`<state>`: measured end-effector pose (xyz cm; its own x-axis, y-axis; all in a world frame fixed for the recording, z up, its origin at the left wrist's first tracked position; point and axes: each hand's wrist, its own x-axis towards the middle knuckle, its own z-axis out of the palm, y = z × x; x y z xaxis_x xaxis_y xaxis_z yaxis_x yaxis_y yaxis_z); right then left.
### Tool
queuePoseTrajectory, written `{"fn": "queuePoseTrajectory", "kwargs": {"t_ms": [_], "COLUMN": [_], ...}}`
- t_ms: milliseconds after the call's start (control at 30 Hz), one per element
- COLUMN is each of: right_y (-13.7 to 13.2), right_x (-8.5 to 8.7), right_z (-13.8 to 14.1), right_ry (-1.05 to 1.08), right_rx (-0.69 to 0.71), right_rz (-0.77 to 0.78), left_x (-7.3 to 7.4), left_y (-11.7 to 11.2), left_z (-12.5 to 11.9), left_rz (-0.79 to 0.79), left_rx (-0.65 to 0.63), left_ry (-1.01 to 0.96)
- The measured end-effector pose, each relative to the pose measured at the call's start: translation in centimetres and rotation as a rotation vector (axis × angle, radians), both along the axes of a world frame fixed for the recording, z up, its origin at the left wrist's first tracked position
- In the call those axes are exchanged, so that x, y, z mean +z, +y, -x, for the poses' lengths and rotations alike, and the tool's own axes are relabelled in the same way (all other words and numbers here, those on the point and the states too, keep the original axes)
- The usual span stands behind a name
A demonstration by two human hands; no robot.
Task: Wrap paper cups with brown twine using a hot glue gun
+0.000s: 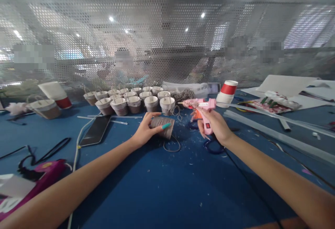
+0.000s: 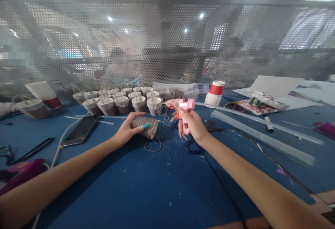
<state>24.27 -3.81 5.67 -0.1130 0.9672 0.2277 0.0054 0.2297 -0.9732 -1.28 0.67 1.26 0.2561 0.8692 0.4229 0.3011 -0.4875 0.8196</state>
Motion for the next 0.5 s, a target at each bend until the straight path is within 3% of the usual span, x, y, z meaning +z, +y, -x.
{"fn": "queuePoseTrajectory", "kwargs": {"t_ms": [133,500], "right_y": [-0.3,-0.2], "right_x": [-0.2,-1.3], "right_z": [0.0,-0.2], "right_ry": [0.029,-0.285], "right_rx": [0.011,0.14], "right_rz": [-0.037,0.003], "left_x": [-0.6,-0.4], "left_y": [0.4,0.4], "left_z": [0.1,-0.1], "left_rz": [-0.036,0.12], "left_rx": [0.066,0.038], "left_ry": [-0.065,-0.11]}}
